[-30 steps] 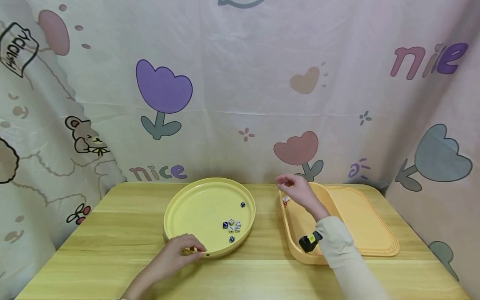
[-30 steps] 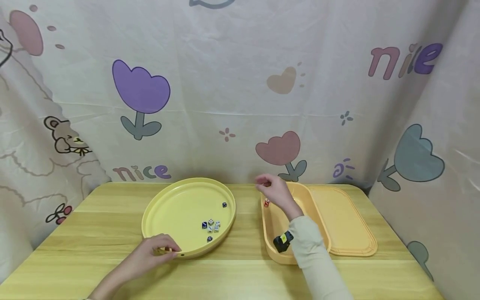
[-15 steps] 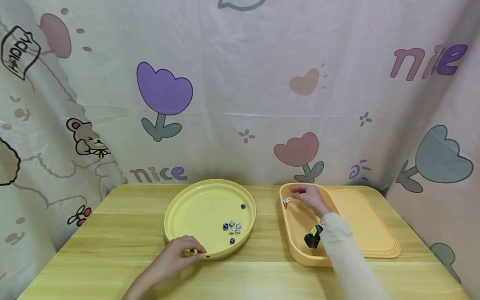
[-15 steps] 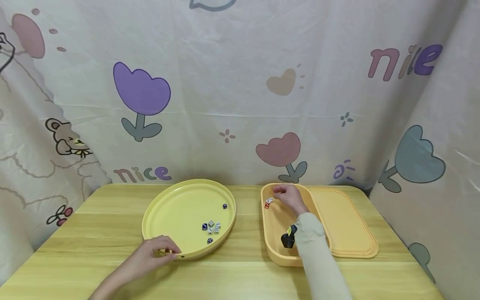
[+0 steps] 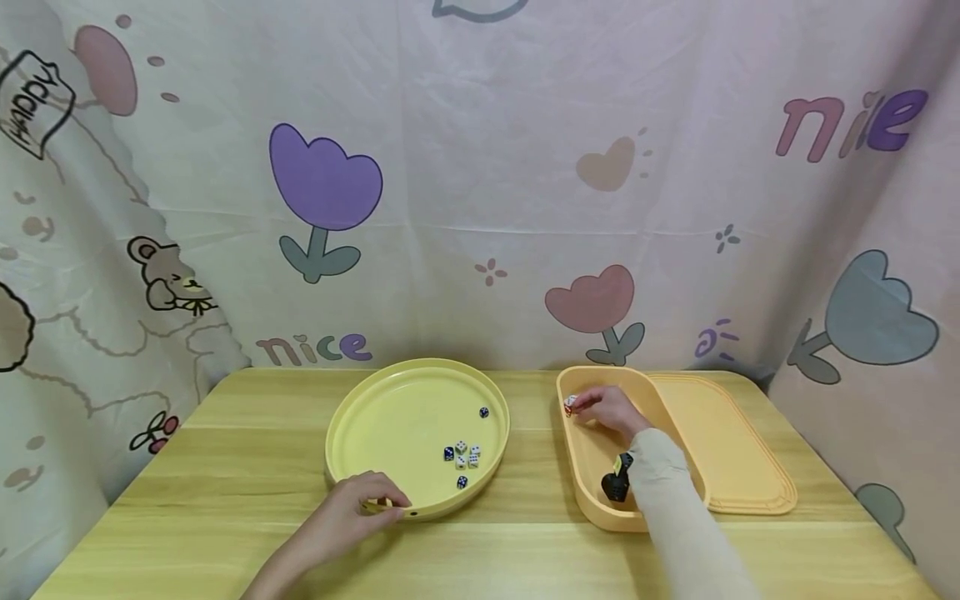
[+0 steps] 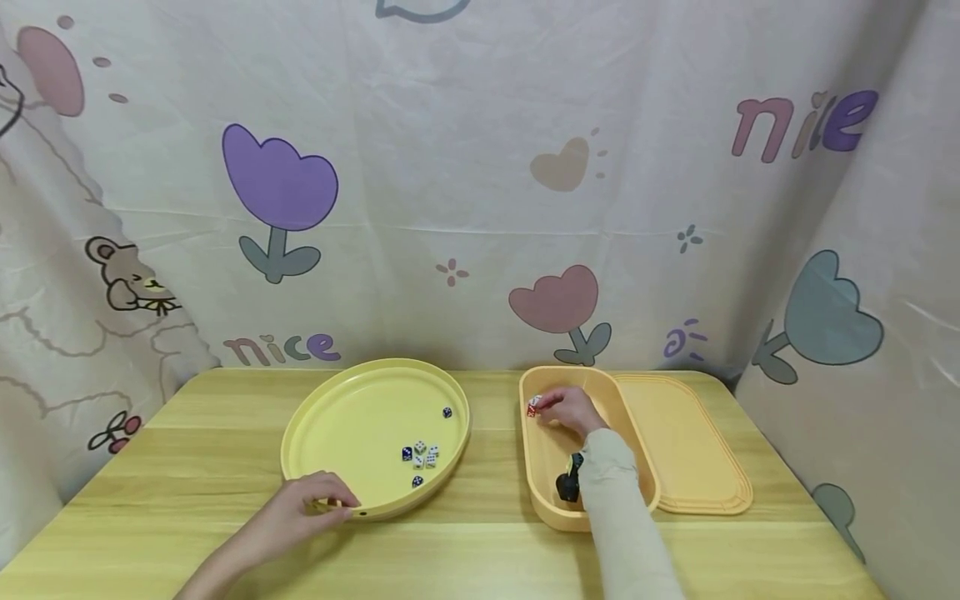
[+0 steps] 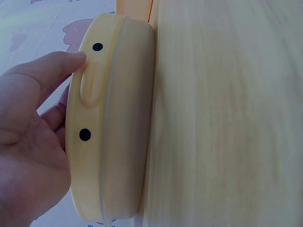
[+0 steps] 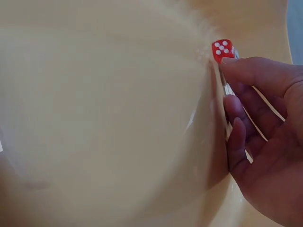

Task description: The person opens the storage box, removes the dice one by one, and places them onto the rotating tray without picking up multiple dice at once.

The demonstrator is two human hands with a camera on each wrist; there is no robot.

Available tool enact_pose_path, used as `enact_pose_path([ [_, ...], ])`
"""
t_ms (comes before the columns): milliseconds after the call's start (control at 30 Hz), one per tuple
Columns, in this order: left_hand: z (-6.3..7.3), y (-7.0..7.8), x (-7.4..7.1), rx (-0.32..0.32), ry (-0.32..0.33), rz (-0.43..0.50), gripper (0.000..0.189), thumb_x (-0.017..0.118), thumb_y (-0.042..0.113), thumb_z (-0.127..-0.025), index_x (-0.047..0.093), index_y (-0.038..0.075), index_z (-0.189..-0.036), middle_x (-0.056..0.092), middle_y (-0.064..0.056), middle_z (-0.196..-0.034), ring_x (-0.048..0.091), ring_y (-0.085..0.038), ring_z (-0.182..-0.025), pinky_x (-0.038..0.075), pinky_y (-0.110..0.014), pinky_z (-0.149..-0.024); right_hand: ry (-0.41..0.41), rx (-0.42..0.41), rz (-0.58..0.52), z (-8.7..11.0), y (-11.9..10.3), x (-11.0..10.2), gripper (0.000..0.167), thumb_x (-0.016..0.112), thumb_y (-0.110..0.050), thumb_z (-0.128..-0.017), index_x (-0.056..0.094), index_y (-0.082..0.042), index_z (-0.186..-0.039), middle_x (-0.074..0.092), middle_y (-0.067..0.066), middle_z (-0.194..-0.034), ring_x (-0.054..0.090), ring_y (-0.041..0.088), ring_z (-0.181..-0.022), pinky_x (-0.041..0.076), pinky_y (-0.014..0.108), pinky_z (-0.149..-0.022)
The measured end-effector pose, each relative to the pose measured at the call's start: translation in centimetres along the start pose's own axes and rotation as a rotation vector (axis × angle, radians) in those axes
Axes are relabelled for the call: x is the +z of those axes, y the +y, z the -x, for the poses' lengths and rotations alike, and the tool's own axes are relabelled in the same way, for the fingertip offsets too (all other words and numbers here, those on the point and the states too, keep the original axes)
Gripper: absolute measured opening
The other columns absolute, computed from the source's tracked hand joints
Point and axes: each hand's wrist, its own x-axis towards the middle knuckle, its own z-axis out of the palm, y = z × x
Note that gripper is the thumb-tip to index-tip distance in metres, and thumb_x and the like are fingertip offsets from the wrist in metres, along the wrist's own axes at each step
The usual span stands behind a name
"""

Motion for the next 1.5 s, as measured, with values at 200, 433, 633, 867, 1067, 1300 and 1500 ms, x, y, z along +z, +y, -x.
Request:
enact_pose_path([
  [200, 0.1, -0.2, 0.1, 0.007, 0.001, 0.001, 0.014, 0.074, 0.001, -0.083, 0.072, 0.013, -0.090, 0.067, 0.005, -0.085, 0.058, -0.009, -0.078, 0.048, -0.026, -0.065, 0.039, 0.015, 0.013, -0.4, 0.1, 0.7, 0.020, 0.076, 0.011, -0.071, 0.070, 0.008, -0.090, 0.071, 0.011, -0.088, 0.060, 0.011, -0.078, 0.046, 0.023, -0.070],
  [433, 0.0, 0.0, -0.1, 0.007, 0.000, 0.001, 0.014, 0.074, 0.003, -0.083, 0.072, 0.014, -0.090, 0.067, 0.006, -0.085, 0.058, -0.010, -0.077, 0.048, -0.026, -0.066, 0.049, 0.013, 0.022, -0.4, 0.0, 1.0, 0.019, 0.077, 0.011, -0.070, 0.070, 0.008, -0.087, 0.070, 0.010, -0.084, 0.056, 0.010, -0.074, 0.045, 0.023, -0.068],
  [633, 0.1, 0.2, -0.2, -0.018, -0.006, 0.004, 0.014, 0.073, 0.005, -0.085, 0.072, 0.017, -0.091, 0.066, 0.010, -0.087, 0.058, -0.006, -0.079, 0.048, -0.025, -0.067, 0.027, 0.034, 0.013, -0.6, 0.1, 1.0, 0.015, 0.076, 0.010, -0.070, 0.069, 0.005, -0.083, 0.068, 0.009, -0.085, 0.055, 0.013, -0.075, 0.044, 0.023, -0.068],
  [867, 0.0, 0.4, -0.2, -0.021, -0.007, 0.002, 0.013, 0.073, 0.007, -0.085, 0.073, 0.018, -0.092, 0.066, 0.010, -0.088, 0.057, -0.006, -0.080, 0.048, -0.025, -0.067, 0.005, 0.050, 0.045, -0.6, 0.4, 0.9, 0.014, 0.077, 0.006, -0.073, 0.070, 0.003, -0.085, 0.067, 0.008, -0.086, 0.055, 0.015, -0.079, 0.043, 0.024, -0.070],
  [1067, 0.0, 0.2, -0.1, -0.011, -0.004, 0.003, 0.014, 0.073, 0.006, -0.085, 0.072, 0.019, -0.092, 0.066, 0.012, -0.088, 0.057, -0.004, -0.080, 0.048, -0.024, -0.067, -0.069, 0.002, 0.075, -0.5, 0.5, 0.4, 0.014, 0.073, 0.007, -0.075, 0.069, 0.006, -0.089, 0.068, 0.008, -0.086, 0.056, 0.016, -0.080, 0.045, 0.026, -0.072],
  [1300, 0.0, 0.2, -0.1, -0.007, -0.003, 0.007, 0.014, 0.072, 0.007, -0.085, 0.072, 0.020, -0.092, 0.066, 0.013, -0.088, 0.058, -0.004, -0.079, 0.048, -0.024, -0.067, -0.126, -0.025, 0.127, -0.3, -0.2, -0.3, 0.012, 0.071, 0.002, -0.080, 0.070, 0.006, -0.091, 0.068, 0.006, -0.087, 0.055, 0.012, -0.078, 0.044, 0.025, -0.070],
  [1500, -0.1, 0.3, -0.1, -0.001, 0.004, 0.001, 0.015, 0.073, 0.006, -0.085, 0.072, 0.019, -0.091, 0.066, 0.013, -0.087, 0.057, -0.004, -0.079, 0.048, -0.025, -0.067, -0.120, -0.003, 0.149, 0.1, -0.4, -0.9, 0.012, 0.075, -0.001, -0.080, 0.070, 0.004, -0.089, 0.065, 0.002, -0.083, 0.051, 0.012, -0.071, 0.042, 0.025, -0.063],
])
